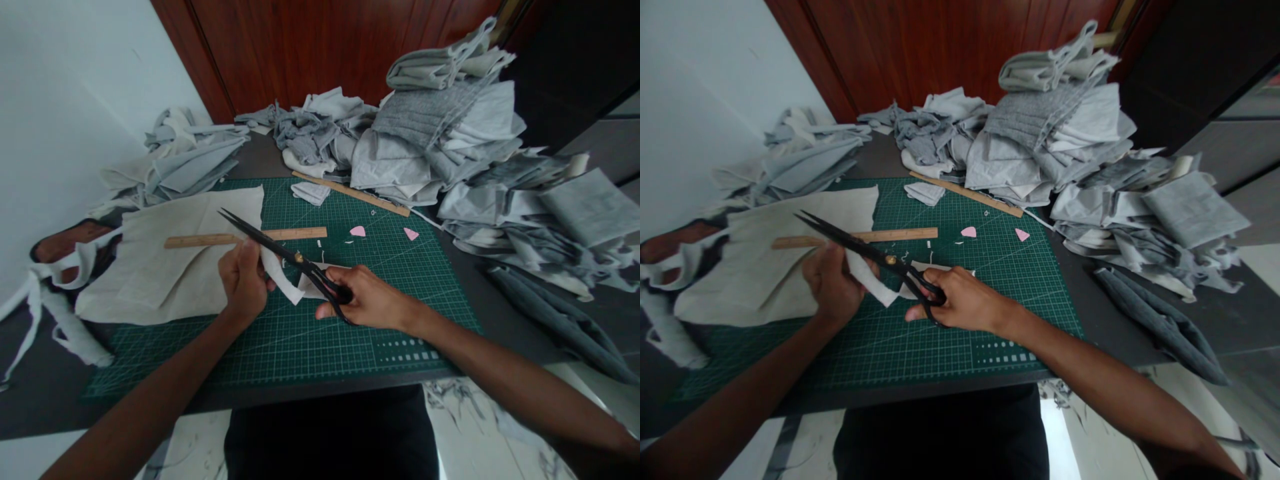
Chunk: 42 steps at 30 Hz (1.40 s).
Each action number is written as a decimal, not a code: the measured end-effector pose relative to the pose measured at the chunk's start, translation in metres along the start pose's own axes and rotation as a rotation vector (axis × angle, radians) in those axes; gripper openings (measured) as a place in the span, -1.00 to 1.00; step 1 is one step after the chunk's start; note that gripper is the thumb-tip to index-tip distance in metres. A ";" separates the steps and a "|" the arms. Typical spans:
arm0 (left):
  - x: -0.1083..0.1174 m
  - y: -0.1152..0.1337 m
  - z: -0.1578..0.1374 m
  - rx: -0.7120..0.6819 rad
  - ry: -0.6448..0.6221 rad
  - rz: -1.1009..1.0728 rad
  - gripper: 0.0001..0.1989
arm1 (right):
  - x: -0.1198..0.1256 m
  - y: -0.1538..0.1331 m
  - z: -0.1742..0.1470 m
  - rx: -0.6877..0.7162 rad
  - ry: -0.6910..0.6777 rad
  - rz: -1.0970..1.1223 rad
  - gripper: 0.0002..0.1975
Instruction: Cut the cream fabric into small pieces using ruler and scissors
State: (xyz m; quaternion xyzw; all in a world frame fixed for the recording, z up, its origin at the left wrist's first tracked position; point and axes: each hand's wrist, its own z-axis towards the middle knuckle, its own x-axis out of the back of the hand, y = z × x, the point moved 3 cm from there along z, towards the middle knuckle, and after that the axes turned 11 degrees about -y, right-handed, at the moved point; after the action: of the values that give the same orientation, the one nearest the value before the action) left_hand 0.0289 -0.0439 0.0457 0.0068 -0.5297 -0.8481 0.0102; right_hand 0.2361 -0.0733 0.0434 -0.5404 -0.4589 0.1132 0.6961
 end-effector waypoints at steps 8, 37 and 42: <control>-0.002 0.005 0.000 0.076 0.067 -0.065 -0.40 | 0.003 -0.015 -0.004 -0.101 -0.056 -0.137 -0.50; -0.002 0.007 0.003 -0.052 -0.015 -0.020 -0.46 | 0.003 -0.012 -0.004 -0.082 -0.038 -0.084 -0.55; -0.001 0.006 0.002 -0.017 -0.001 -0.014 -0.43 | 0.004 -0.015 -0.005 -0.113 -0.051 -0.092 -0.53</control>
State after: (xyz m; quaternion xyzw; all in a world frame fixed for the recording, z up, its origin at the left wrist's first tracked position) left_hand 0.0295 -0.0448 0.0522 0.0100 -0.5223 -0.8527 0.0042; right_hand 0.2367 -0.0801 0.0583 -0.5542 -0.5064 0.0690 0.6571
